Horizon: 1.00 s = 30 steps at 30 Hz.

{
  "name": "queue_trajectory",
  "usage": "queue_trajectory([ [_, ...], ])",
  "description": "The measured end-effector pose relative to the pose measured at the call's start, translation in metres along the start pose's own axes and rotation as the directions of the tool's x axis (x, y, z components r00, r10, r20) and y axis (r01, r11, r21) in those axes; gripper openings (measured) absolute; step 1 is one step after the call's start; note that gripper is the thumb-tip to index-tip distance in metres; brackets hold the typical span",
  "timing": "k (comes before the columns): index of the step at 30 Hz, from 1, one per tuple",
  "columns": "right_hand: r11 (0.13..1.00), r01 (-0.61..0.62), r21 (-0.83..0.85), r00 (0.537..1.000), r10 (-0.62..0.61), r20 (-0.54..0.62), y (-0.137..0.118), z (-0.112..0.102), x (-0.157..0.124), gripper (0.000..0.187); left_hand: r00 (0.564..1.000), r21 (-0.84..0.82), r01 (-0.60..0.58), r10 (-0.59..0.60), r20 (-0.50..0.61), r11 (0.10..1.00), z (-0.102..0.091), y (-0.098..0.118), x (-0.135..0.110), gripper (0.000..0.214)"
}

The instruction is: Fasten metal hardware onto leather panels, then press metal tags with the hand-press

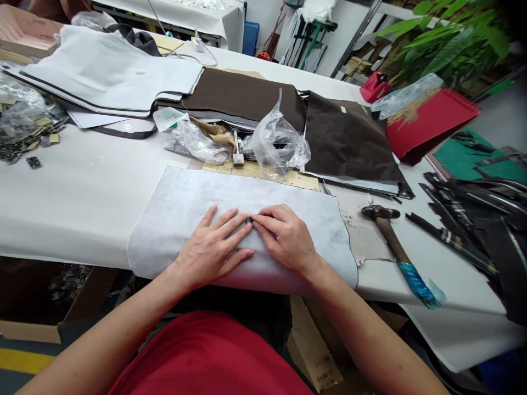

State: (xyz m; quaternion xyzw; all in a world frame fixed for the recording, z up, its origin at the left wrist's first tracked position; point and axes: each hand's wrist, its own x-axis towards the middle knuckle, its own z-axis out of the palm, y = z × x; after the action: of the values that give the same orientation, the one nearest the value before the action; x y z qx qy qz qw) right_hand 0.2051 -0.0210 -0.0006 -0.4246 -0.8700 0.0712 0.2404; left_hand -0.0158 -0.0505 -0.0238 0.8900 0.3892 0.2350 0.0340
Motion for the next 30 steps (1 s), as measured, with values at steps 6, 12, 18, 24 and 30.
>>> queue_trajectory([
  [6,0.998,0.015,-0.054,0.999,-0.013,0.048,-0.004,-0.005,-0.01,0.034,1.0,-0.004,0.005,-0.005,0.007,1.0,-0.001,0.0,0.001,0.052],
  [12,0.979,-0.061,0.197,0.998,0.065,-0.016,0.007,-0.002,-0.005,0.027,1.0,0.006,-0.001,0.001,0.001,1.0,-0.001,0.001,0.001,0.048],
  [18,0.994,-0.027,0.101,0.999,0.025,0.022,-0.002,-0.005,-0.011,0.029,1.0,-0.011,0.008,-0.008,0.025,1.0,-0.001,0.001,0.002,0.049],
  [24,0.995,-0.053,0.08,0.989,0.041,0.142,0.007,-0.026,0.003,0.028,1.0,0.04,-0.003,0.001,0.031,0.999,-0.002,0.003,0.003,0.053],
  [30,0.95,-0.3,-0.09,0.949,0.307,0.068,0.031,0.0,0.119,0.028,0.999,0.091,0.004,-0.008,0.046,0.996,-0.002,0.005,0.006,0.051],
])
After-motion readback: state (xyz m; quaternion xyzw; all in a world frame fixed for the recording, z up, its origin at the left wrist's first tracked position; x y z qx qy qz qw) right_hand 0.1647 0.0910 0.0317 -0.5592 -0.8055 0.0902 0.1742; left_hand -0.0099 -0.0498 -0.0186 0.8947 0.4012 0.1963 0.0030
